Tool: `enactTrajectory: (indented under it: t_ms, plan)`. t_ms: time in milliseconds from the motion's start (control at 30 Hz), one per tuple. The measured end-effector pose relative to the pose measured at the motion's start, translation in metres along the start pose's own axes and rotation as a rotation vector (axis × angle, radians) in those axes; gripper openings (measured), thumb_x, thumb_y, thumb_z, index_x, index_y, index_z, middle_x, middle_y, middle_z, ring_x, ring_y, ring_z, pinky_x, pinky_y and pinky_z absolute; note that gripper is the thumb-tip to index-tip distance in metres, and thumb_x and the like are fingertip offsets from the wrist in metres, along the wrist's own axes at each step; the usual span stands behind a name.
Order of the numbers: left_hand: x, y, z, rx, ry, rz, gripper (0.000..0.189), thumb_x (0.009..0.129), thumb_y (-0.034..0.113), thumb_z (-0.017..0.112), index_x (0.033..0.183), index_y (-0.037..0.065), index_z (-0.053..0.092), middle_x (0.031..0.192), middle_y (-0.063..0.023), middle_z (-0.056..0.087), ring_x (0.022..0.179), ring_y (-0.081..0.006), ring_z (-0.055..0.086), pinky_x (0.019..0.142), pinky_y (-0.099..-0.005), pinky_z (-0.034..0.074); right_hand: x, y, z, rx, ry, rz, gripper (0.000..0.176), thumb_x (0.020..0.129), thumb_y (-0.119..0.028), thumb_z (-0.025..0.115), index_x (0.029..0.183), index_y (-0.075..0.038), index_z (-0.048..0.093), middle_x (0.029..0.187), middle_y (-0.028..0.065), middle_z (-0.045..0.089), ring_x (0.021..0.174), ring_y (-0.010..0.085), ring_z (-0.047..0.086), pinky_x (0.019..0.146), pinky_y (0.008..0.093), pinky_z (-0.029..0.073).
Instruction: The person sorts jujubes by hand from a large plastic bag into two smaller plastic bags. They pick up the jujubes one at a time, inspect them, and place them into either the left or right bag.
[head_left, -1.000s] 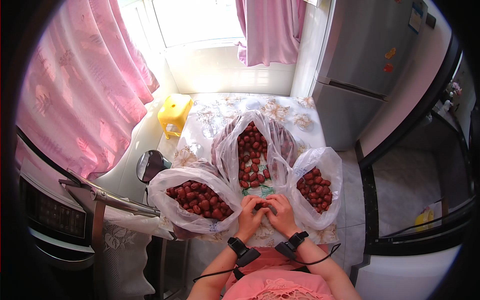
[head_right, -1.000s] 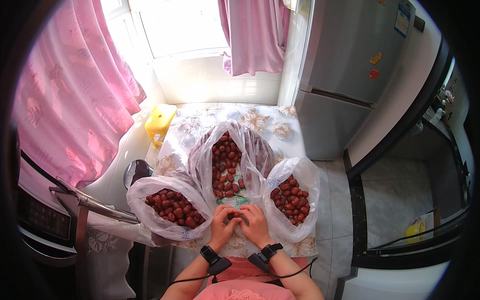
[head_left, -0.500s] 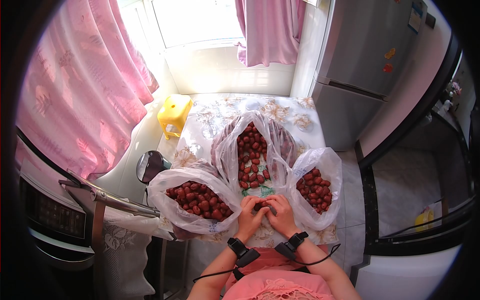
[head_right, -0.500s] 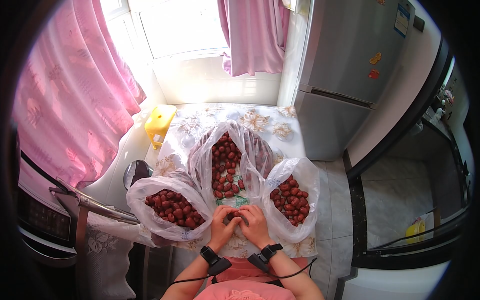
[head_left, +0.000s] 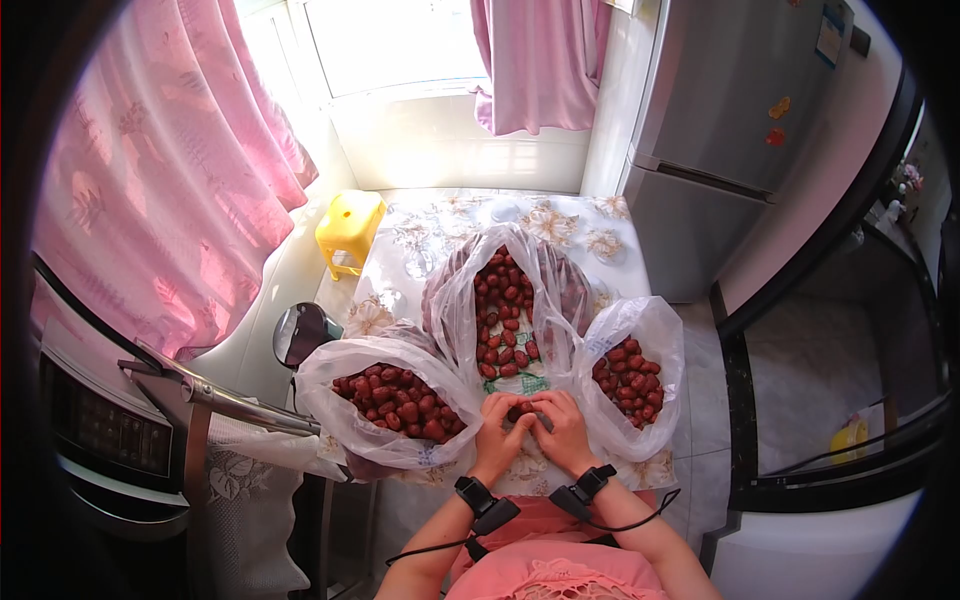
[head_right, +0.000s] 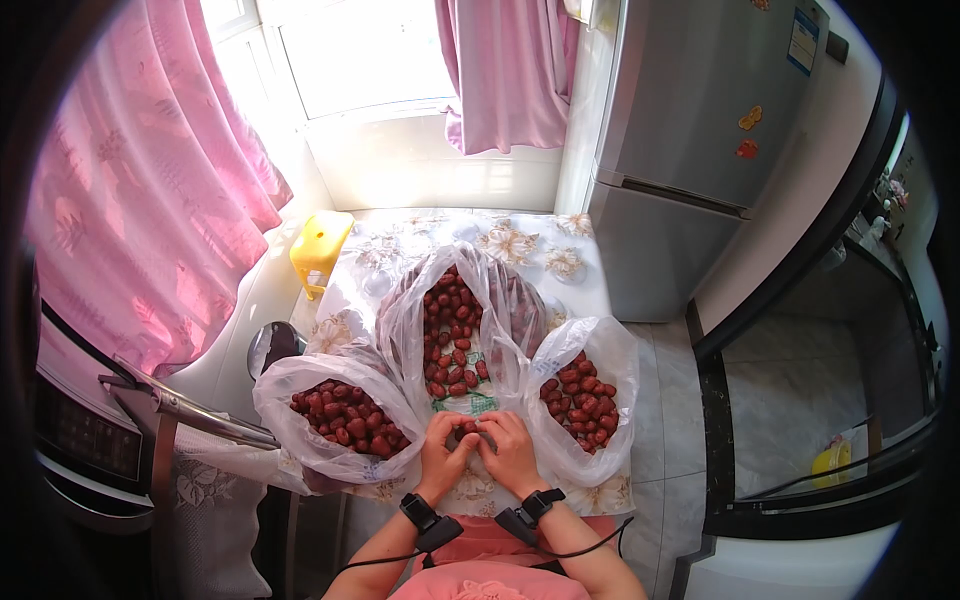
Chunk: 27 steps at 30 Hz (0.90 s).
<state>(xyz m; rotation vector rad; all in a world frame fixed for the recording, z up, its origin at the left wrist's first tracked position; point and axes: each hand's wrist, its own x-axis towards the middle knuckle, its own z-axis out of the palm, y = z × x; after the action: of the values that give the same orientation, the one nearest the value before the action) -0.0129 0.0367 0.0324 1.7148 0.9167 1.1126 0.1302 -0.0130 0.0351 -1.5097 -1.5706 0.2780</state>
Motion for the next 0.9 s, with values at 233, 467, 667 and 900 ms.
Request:
enactTrajectory:
  t_ms: [233,467,667,900]
  plan:
    - [0.0006,0.0060,-0.0005,-0.002,0.003,-0.009,0.025,0.081,0.007,0.079,0.103,0.002,0.068,0.102,-0.0095,0.064,0.095,-0.0247,0.063,0.085,-0.0331,0.050,-0.0004,0.0004,0.0003,-0.002,0.000,0.001,0.019,0.079,-0.005,0.073,0.098,-0.003,0.070,0.109,0.0108,0.067,0.105,0.0339,0.062,0.092,0.0436,0.050]
    - [0.0011,0.0079,-0.0004,-0.003,0.011,-0.012,0.025,0.081,0.008,0.079,0.102,0.002,0.068,0.101,-0.0092,0.064,0.095,-0.0245,0.063,0.085,-0.0329,0.050,-0.0001,-0.0005,-0.0008,0.003,-0.005,0.006,0.019,0.080,-0.006,0.073,0.098,-0.003,0.070,0.109,0.0110,0.067,0.105,0.0338,0.063,0.092,0.0434,0.050]
    - [0.0006,0.0075,-0.0005,-0.003,0.006,-0.026,0.024,0.082,0.008,0.079,0.102,0.002,0.067,0.101,-0.0093,0.064,0.095,-0.0249,0.063,0.085,-0.0329,0.050,-0.0004,-0.0005,-0.0008,0.005,-0.010,0.009,0.019,0.080,-0.006,0.073,0.098,-0.004,0.070,0.109,0.0104,0.067,0.105,0.0334,0.062,0.092,0.0431,0.050]
    - [0.0007,0.0060,-0.0005,0.008,0.006,-0.009,0.024,0.083,0.008,0.078,0.103,0.002,0.068,0.101,-0.0096,0.064,0.096,-0.0254,0.063,0.085,-0.0331,0.050,-0.0014,0.0021,0.0005,0.000,-0.005,0.000,0.019,0.079,-0.006,0.073,0.097,-0.004,0.070,0.109,0.0100,0.067,0.104,0.0333,0.062,0.092,0.0432,0.050]
